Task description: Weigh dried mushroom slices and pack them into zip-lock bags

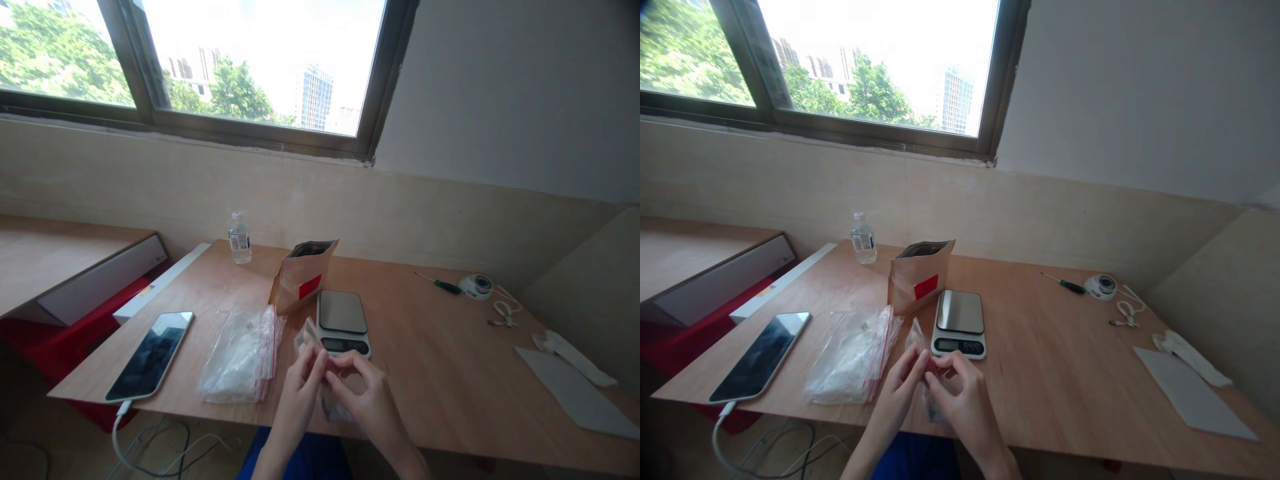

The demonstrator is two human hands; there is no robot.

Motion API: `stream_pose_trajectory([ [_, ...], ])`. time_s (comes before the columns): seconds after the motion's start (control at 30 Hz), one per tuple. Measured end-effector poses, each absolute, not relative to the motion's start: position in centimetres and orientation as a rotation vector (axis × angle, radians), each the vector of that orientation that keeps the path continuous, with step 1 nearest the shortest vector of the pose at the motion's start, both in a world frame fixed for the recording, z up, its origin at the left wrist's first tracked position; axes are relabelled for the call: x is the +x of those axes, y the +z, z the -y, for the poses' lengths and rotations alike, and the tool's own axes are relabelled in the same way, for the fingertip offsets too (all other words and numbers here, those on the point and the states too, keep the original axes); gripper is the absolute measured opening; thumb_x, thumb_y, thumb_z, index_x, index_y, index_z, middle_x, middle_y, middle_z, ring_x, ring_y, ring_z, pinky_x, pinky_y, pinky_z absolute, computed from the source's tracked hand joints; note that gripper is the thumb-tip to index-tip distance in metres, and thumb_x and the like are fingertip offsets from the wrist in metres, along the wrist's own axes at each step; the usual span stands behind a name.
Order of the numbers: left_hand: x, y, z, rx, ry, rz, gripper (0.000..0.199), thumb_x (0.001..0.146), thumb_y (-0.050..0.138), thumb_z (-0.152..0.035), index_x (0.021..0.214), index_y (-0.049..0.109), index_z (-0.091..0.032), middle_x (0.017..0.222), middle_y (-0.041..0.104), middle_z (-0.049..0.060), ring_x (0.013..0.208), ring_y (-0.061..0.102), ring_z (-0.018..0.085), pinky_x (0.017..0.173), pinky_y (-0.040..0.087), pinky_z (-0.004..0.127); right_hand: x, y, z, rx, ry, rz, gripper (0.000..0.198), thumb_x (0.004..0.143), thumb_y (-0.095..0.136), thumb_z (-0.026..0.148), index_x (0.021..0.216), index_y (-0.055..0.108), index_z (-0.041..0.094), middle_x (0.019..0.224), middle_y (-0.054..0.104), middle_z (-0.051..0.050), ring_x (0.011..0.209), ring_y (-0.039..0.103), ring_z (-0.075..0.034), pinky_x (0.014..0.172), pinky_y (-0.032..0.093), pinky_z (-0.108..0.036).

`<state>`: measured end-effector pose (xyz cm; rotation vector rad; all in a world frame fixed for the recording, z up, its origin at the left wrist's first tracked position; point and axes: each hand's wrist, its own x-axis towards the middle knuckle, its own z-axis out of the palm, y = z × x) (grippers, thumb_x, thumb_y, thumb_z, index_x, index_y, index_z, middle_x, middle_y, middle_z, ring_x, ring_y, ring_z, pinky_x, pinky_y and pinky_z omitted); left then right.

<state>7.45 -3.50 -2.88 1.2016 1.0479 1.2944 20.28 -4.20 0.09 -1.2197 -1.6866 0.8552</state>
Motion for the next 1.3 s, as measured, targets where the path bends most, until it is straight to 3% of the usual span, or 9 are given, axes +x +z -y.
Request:
stream_pose_trajectory([
  [0.23, 7.6, -2.1, 3.9, 1.338, 1.19, -1.094, 0.024, 0.089, 0.045, -0.041, 0.079, 0.05, -0.02, 0.07, 0.055, -0.001, 0.066, 0.054, 0.013, 0.063, 0.04, 0.023, 20.5, -0.1, 3.9, -1.249, 0.896, 1.604, 0.025, 0.086, 0.053, 0.036, 0.074, 0.065, 0.018, 0.076, 0.07, -0.005, 0.072, 0.065, -0.018, 0.068, 0.05, -0.024],
  [0.5, 7.6, -2.3, 3.8, 1.342, 1.216, -1.175, 0.027, 0.086, 0.047, -0.038, 0.068, 0.049, -0.019, 0.062, 0.052, -0.001, 0.059, 0.049, 0.013, 0.056, 0.037, 0.022, 20.6, 0.2, 3.8, -1.251, 0.955, 1.548, 0.025, 0.084, 0.055, 0.036, 0.07, 0.066, 0.017, 0.07, 0.069, -0.003, 0.069, 0.065, -0.018, 0.067, 0.049, -0.023],
  [0.73, 8.7, -1.2, 4.4, 1.427, 1.287, -1.362, 0.025, 0.078, 0.05, -0.031, 0.057, 0.043, -0.02, 0.05, 0.036, -0.005, 0.046, 0.032, 0.009, 0.046, 0.024, 0.022, 20.6, 0.3, 4.0, -1.349, 0.726, 1.477, 0.024, 0.081, 0.057, 0.038, 0.07, 0.064, 0.018, 0.068, 0.069, -0.004, 0.065, 0.065, -0.018, 0.061, 0.05, -0.023],
  [0.93, 8.4, -1.4, 5.0, 1.424, 1.289, -1.379, 0.026, 0.079, 0.051, -0.032, 0.056, 0.044, -0.02, 0.051, 0.042, -0.004, 0.048, 0.038, 0.01, 0.049, 0.028, 0.022, 23.7, 1.7, 2.6, -1.457, 0.484, 1.021, 0.031, 0.076, 0.062, 0.048, 0.077, 0.063, 0.017, 0.068, 0.069, -0.006, 0.06, 0.065, -0.018, 0.055, 0.051, -0.024],
  [1.13, 8.1, -2.2, 4.9, 1.395, 1.415, -1.144, 0.032, 0.088, 0.043, -0.04, 0.065, 0.049, -0.019, 0.064, 0.05, 0.0, 0.063, 0.049, 0.014, 0.062, 0.038, 0.023, 23.4, 4.2, 3.1, -1.305, 0.617, 0.896, 0.033, 0.073, 0.066, 0.049, 0.075, 0.06, 0.017, 0.063, 0.067, -0.004, 0.052, 0.062, -0.015, 0.046, 0.049, -0.022],
  [1.3, 9.1, -4.3, 3.8, 1.029, 1.491, -1.016, 0.045, 0.087, 0.039, -0.055, 0.108, 0.055, -0.018, 0.112, 0.06, 0.011, 0.102, 0.057, 0.022, 0.087, 0.045, 0.033, 22.0, 3.9, 3.0, -1.202, 0.804, 0.878, 0.033, 0.073, 0.066, 0.05, 0.077, 0.057, 0.019, 0.068, 0.068, -0.002, 0.044, 0.06, -0.013, 0.043, 0.049, -0.023],
])
